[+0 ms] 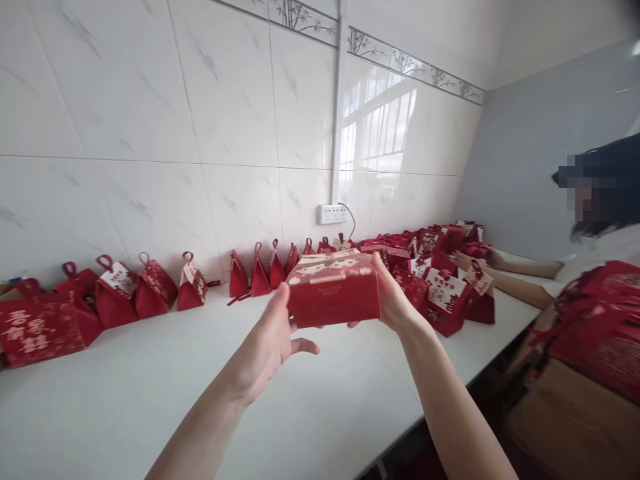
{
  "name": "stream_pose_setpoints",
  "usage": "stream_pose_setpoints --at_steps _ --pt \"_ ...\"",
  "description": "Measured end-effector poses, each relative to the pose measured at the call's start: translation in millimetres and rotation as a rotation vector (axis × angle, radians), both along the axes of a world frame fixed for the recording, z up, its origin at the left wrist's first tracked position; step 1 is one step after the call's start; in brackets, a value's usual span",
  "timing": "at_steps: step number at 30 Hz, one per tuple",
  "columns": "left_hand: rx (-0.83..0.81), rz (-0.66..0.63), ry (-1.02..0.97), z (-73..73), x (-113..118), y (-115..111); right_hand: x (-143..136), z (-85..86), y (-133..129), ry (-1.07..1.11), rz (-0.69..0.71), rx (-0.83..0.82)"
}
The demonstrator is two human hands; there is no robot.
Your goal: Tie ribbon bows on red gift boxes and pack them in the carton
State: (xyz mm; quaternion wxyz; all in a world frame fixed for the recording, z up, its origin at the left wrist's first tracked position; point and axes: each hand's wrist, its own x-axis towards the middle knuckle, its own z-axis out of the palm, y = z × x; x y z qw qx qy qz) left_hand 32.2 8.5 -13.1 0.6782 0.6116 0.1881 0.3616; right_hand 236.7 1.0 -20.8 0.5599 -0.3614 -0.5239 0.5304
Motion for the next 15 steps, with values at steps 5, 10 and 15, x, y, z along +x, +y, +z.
stream_pose_setpoints --at_steps 5,10,15 --pt "0.232 -0.023 0.098 -20.7 14 -3 22 -26.3 -63 -0.037 -0.362 0.164" --pt "0.543 -0.319 0.323 -44.1 29 -4 50 -50.8 -131 -0.205 -0.496 0.235" --pt "0.46 -0.236 0.314 -94.1 59 -7 60 -74.6 -179 0.134 -0.663 0.14"
